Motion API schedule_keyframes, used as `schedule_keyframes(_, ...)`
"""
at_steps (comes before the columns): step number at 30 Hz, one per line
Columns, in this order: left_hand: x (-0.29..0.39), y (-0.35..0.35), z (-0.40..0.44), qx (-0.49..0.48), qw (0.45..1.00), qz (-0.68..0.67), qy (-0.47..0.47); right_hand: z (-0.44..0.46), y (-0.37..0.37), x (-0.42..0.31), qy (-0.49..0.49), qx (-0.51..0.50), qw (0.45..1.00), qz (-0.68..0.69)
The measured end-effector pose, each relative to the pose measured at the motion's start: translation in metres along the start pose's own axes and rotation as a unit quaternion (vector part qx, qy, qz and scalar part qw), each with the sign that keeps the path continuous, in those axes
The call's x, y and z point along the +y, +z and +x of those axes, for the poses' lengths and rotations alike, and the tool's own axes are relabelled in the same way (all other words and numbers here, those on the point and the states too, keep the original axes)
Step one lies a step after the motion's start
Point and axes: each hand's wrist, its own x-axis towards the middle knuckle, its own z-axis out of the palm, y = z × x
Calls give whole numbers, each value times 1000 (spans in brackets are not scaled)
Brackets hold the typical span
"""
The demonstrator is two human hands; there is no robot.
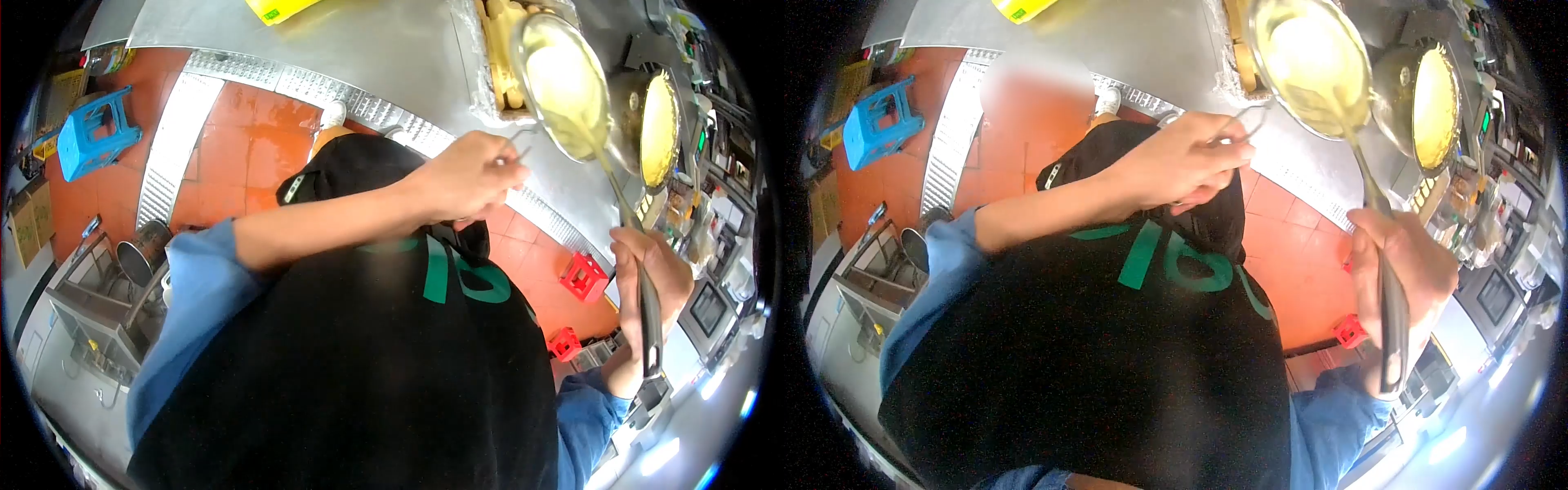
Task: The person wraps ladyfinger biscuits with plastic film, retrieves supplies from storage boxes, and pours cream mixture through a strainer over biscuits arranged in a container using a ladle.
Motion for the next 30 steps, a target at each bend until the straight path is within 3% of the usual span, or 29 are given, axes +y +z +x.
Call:
schedule_keyframes(8,-21,17,-14,65,997,-22,16,5,-5,14,-92,-41,995,-2)
schedule_keyframes(11,-22,27,-8,76,996,-30,38,10,-5,21,-108,-51,988,-97)
schedule_keyframes(15,-26,36,-1,118,991,-22,67,7,-4,31,-225,-14,970,-94)
schedule_keyframes(16,-26,37,2,127,989,-24,71,7,1,38,-99,-28,991,-84)
schedule_keyframes(18,-23,39,2,140,987,-23,79,31,16,39,-94,14,992,-88)
schedule_keyframes(23,-26,34,1,173,980,2,98,12,3,32,-181,-32,981,-55)
schedule_keyframes(27,-23,29,3,157,982,-8,110,41,21,36,-60,29,998,0)
schedule_keyframes(30,-17,23,10,153,981,-12,120,27,15,38,-118,20,993,-13)
